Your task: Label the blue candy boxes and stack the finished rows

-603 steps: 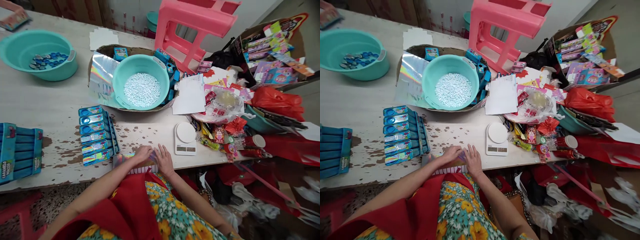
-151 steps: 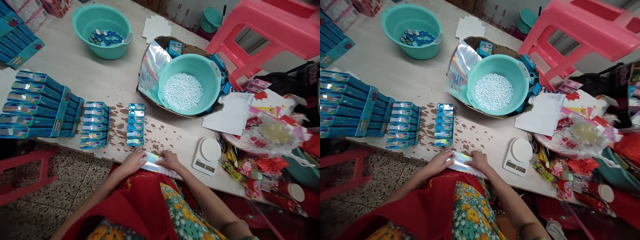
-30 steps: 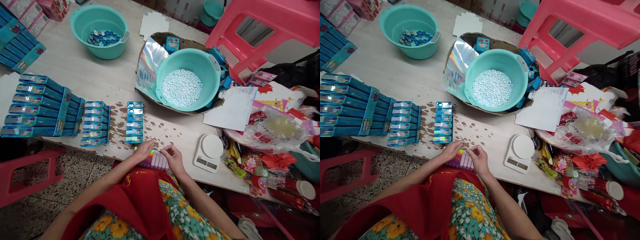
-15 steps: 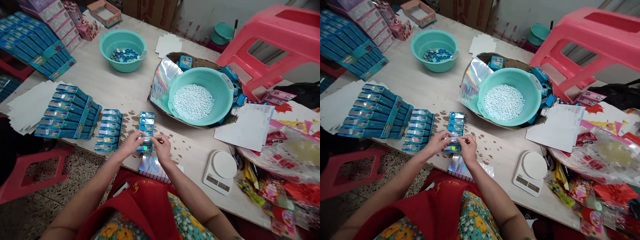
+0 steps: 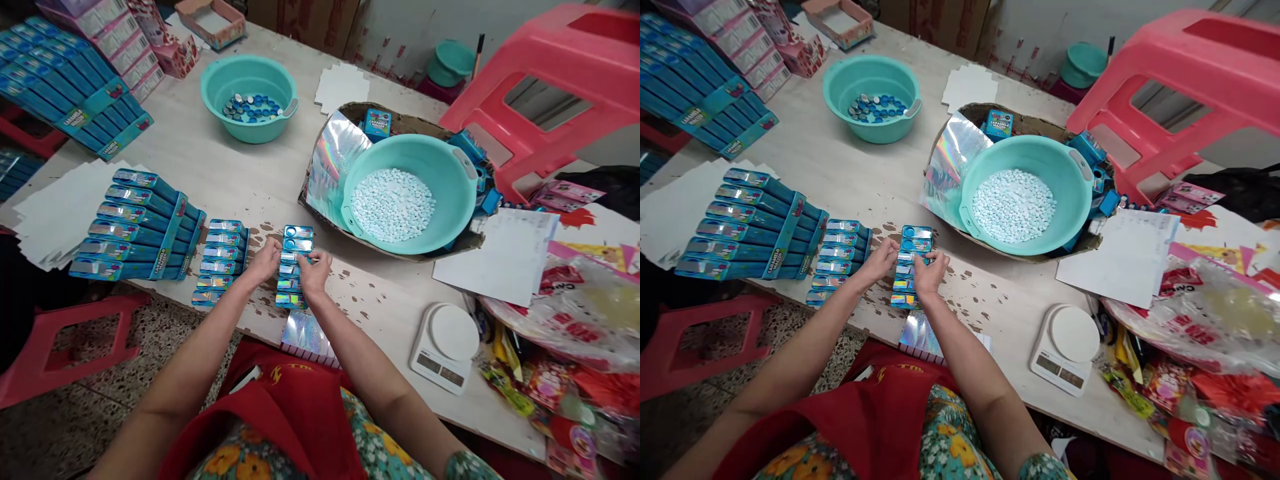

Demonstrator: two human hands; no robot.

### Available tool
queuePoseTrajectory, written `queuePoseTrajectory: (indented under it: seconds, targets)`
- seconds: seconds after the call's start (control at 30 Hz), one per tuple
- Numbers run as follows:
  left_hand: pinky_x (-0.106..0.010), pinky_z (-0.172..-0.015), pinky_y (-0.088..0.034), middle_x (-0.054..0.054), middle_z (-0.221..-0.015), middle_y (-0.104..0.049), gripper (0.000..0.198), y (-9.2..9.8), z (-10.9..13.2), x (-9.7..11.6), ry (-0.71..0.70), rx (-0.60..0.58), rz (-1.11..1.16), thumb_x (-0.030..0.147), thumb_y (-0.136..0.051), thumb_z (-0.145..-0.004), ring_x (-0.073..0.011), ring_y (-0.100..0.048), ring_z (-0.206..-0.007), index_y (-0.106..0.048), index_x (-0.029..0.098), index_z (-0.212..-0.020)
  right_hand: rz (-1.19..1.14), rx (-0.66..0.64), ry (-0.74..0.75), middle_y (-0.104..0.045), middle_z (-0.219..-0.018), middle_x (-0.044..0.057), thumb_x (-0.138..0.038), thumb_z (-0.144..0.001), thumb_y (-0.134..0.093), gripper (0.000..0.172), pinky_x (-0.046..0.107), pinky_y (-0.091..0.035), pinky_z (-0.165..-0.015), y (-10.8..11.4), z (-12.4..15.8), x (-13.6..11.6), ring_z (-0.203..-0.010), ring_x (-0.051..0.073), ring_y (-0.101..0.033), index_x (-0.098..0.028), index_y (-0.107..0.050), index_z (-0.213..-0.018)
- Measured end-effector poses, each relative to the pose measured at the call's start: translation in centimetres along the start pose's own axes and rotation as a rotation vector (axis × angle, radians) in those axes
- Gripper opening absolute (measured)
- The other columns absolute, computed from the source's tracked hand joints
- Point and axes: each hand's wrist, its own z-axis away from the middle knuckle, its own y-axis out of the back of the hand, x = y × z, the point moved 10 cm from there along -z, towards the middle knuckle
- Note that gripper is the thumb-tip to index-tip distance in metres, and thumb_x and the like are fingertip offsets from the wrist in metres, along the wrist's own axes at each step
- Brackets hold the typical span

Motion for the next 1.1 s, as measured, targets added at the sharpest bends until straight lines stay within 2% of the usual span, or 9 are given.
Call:
queuePoseTrajectory:
  seconds: [0.23,0.33,0.4,0.53,0.63,0.73,0.9,0.97,1.1]
  targets:
    - [-0.025,-0.058,-0.035,-0.004,-0.081,-0.063,0.017,-0.7,0.6,-3.0,0.218,0.017,-0.212,0.027,-0.045,-0.081,-0.018,-0.057,-0.071,-0.049,0.019,-0.095,-0.007,-0.114,0.043,-0.051,-0.083,0.001,-0.035,-0.069,-0.061,0.023,0.027,-0.04,-0.068,0.1,-1.4,-0.6,-0.072,0.014,-0.047,-0.02,-0.047,-0.079]
    - [-0.026,-0.058,-0.034,-0.005,-0.082,-0.063,0.022,0.9,3.8,-4.1,0.278,0.123,-0.285,0.038,-0.042,-0.083,-0.02,-0.057,-0.074,-0.051,0.02,-0.092,-0.052,-0.233,0.035,-0.057,-0.09,0.003,-0.043,-0.077,-0.052,0.029,0.026,-0.041,-0.063,2.8,-1.0,0.6,-0.073,0.014,-0.051,-0.019,-0.05,-0.093]
    - [-0.025,-0.059,-0.034,-0.003,-0.077,-0.063,0.023,0.5,6.8,-4.1,0.272,0.077,-0.293,0.04,-0.041,-0.083,-0.0193,-0.057,-0.072,-0.053,0.02,-0.082,0.076,-0.353,0.058,-0.06,-0.092,0.004,-0.049,-0.081,-0.047,0.033,0.026,-0.04,-0.062,5.2,0.4,2.5,-0.075,0.016,-0.054,-0.02,-0.053,-0.094]
    - [-0.023,-0.06,-0.037,0.0,-0.073,-0.063,0.023,-4.8,12.3,-1.1,0.148,-0.269,-0.095,0.04,-0.044,-0.082,-0.0159,-0.057,-0.069,-0.054,0.02,-0.076,0.566,-0.632,0.135,-0.064,-0.077,0.003,-0.051,-0.066,-0.067,0.037,0.029,-0.037,-0.06,8.5,5.6,8.5,-0.069,0.019,-0.057,-0.022,-0.062,-0.087]
    - [-0.023,-0.062,-0.037,-0.001,-0.077,-0.065,0.023,-5.7,13.1,0.6,0.108,-0.242,-0.179,0.04,-0.044,-0.082,-0.0166,-0.057,-0.073,-0.056,0.02,-0.078,0.685,-0.747,0.214,-0.061,-0.067,-0.001,-0.04,-0.065,-0.072,0.024,0.029,-0.037,-0.062,8.6,8.8,11.1,-0.065,0.017,-0.056,-0.023,-0.063,-0.079]
    - [-0.024,-0.061,-0.034,-0.003,-0.073,-0.065,0.029,-5.1,12.3,0.4,0.083,-0.23,-0.324,0.041,-0.041,-0.084,-0.0179,-0.057,-0.072,-0.058,0.021,-0.073,0.699,-0.713,0.277,-0.06,-0.083,0.002,-0.038,-0.067,-0.071,0.022,0.031,-0.039,-0.07,8.1,10.1,11.0,-0.081,0.02,-0.056,-0.022,-0.063,-0.079]
    - [-0.025,-0.061,-0.035,-0.004,-0.069,-0.065,0.034,-6.3,13.4,-0.7,0.071,-0.433,-0.389,0.041,-0.041,-0.084,-0.0185,-0.057,-0.068,-0.061,0.02,-0.066,0.769,-0.665,0.226,-0.058,-0.103,0.009,-0.048,-0.059,-0.075,0.054,0.034,-0.04,-0.07,8.4,10.2,10.7,-0.092,0.025,-0.054,-0.022,-0.057,-0.103]
    - [-0.025,-0.067,-0.038,-0.004,-0.082,-0.067,0.03,-8.2,14.3,0.6,0.004,-0.494,-0.344,0.039,-0.042,-0.084,-0.019,-0.059,-0.077,-0.064,0.021,-0.078,0.71,-0.742,0.143,-0.062,-0.09,0.005,-0.047,-0.059,-0.075,0.049,0.029,-0.039,-0.063,8.3,10.1,11.2,-0.081,0.021,-0.056,-0.021,-0.059,-0.098]
    - [-0.032,-0.092,-0.035,-0.008,-0.119,-0.059,0.033,-12.0,13.9,4.9,-0.221,-0.402,-0.345,0.035,-0.041,-0.087,-0.0218,-0.051,-0.11,-0.054,0.022,-0.115,0.548,-0.775,0.169,-0.063,-0.075,0.0,-0.033,-0.072,-0.068,0.014,0.026,-0.039,-0.061,8.5,9.3,9.8,-0.07,0.016,-0.056,-0.021,-0.062,-0.079]
